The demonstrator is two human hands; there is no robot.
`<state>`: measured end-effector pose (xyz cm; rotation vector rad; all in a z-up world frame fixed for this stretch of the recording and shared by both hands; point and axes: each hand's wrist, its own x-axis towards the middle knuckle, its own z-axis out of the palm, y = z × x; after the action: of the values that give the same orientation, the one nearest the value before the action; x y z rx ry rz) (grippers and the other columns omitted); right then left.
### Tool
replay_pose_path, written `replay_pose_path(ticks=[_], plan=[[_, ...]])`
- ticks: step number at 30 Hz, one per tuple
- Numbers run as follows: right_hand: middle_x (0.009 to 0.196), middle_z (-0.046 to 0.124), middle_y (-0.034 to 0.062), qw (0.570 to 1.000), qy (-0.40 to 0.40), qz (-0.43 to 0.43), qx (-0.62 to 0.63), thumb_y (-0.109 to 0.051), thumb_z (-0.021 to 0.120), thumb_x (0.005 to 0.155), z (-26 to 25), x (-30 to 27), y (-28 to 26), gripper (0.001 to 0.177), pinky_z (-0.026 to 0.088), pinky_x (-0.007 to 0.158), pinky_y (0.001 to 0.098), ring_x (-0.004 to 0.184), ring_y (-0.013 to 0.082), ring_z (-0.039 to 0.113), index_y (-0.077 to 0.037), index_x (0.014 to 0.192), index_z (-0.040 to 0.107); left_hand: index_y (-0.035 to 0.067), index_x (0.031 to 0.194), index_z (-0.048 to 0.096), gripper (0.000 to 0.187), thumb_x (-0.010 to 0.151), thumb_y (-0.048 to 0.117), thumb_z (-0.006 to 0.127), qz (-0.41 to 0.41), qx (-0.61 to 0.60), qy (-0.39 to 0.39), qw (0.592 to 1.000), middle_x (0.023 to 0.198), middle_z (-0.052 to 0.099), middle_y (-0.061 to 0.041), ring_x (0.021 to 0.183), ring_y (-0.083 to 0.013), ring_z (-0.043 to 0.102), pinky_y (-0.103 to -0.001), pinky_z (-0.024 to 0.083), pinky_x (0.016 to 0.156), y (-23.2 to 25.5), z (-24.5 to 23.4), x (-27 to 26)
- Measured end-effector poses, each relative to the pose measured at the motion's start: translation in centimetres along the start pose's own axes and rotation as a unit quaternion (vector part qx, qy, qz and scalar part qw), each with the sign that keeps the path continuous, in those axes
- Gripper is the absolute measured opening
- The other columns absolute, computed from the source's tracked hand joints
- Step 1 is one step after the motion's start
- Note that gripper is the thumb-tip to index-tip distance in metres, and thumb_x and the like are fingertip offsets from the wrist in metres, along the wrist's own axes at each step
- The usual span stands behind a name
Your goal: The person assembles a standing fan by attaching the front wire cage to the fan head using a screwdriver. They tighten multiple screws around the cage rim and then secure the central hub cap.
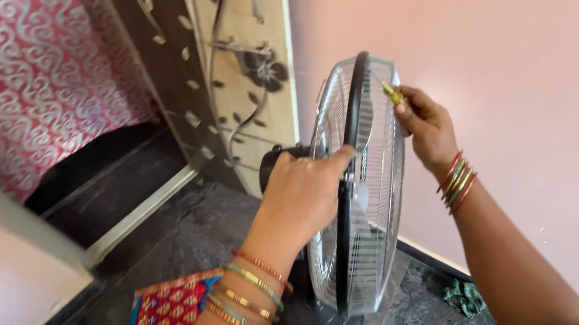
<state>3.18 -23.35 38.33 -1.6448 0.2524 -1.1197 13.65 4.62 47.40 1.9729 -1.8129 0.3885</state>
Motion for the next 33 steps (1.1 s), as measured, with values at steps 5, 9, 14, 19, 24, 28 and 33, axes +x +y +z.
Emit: replay_pose_path(ticks=[5, 9, 14, 19, 24, 28, 33], plan=[[0.093, 0.061, -0.0044, 0.999, 0.039, 0.006, -0.011, -0.02, 0.059, 0.105, 1.3, -1.7, -1.8, 0.037, 0.044, 0.065, 0.0207, 0.076, 0.0041, 0.05, 0.0, 0.136, 0.06, 0.011, 0.125, 0.066, 0.045, 0.08, 0.012, 0.072, 0.112, -0.059, 0.004, 0.992, 0.089, 0.077, -0.007, 0.089, -0.0257, 0.071, -0.045, 0.045, 0.078, -2.3, -1.4, 0.5], [0.089, 0.059, -0.0018, 0.992, 0.085, 0.018, -0.091, -0.02, 0.056, 0.107, 2.0, -2.8, -3.1, 0.037, 0.047, 0.066, 0.0213, 0.076, 0.0048, 0.052, -0.002, 0.139, 0.059, 0.011, 0.125, 0.065, 0.062, 0.07, 0.031, 0.085, 0.167, -0.089, -0.048, 0.981, 0.088, 0.076, -0.007, 0.094, -0.0266, 0.068, -0.043, 0.044, 0.081, -3.9, -1.4, 2.1], [0.093, 0.061, 0.0029, 0.961, 0.183, 0.015, -0.205, -0.014, 0.058, 0.102, 3.5, -7.1, -5.7, 0.036, 0.052, 0.07, 0.024, 0.079, 0.0072, 0.057, -0.004, 0.136, 0.053, 0.015, 0.114, 0.068, 0.053, 0.07, 0.038, 0.086, 0.236, -0.084, -0.063, 0.966, 0.089, 0.076, -0.004, 0.096, -0.0266, 0.068, -0.043, 0.045, 0.083, -4.8, -1.4, 3.7], [0.107, 0.067, 0.0061, 0.929, 0.253, 0.017, -0.269, -0.01, 0.06, 0.104, 7.3, -16.0, -8.0, 0.021, 0.051, 0.083, 0.0259, 0.092, 0.01, 0.057, 0.0, 0.122, 0.062, 0.018, 0.11, 0.074, 0.045, 0.069, 0.033, 0.086, 0.33, -0.138, -0.065, 0.932, 0.087, 0.072, -0.003, 0.095, -0.0265, 0.065, -0.042, 0.048, 0.083, -6.8, -1.2, 5.2], [0.097, 0.072, 0.0045, 0.88, 0.34, 0.077, -0.322, -0.014, 0.056, 0.103, 15.3, -21.7, -10.0, 0.022, 0.054, 0.073, 0.0253, 0.082, 0.0097, 0.063, -0.003, 0.12, 0.065, 0.024, 0.109, 0.077, 0.042, 0.069, 0.031, 0.087, 0.362, -0.148, -0.106, 0.914, 0.095, 0.068, -0.008, 0.099, -0.0271, 0.06, -0.043, 0.048, 0.091, -8.2, -1.0, 6.8], [0.085, 0.073, 0.0039, 0.841, 0.384, 0.11, -0.365, -0.018, 0.056, 0.103, 20.2, -22.1, -10.4, 0.025, 0.053, 0.062, 0.0263, 0.067, 0.0094, 0.062, -0.005, 0.12, 0.068, 0.022, 0.101, 0.078, 0.031, 0.07, 0.023, 0.084, 0.462, -0.238, -0.028, 0.854, 0.124, 0.07, -0.006, 0.129, -0.03, 0.052, -0.052, 0.037, 0.104, -8.7, 0.9, 7.6], [0.087, 0.073, 0.0098, 0.804, 0.4, 0.126, -0.421, -0.024, 0.061, 0.101, 23.0, -21.9, -12.0, 0.026, 0.053, 0.063, 0.0295, 0.069, 0.0138, 0.066, -0.006, 0.119, 0.066, 0.023, 0.107, 0.077, 0.025, 0.082, 0.021, 0.077, 0.475, -0.202, -0.112, 0.849, 0.123, 0.072, 0.004, 0.143, -0.0214, 0.046, -0.059, 0.019, 0.122, -8.4, 2.6, 8.3]])
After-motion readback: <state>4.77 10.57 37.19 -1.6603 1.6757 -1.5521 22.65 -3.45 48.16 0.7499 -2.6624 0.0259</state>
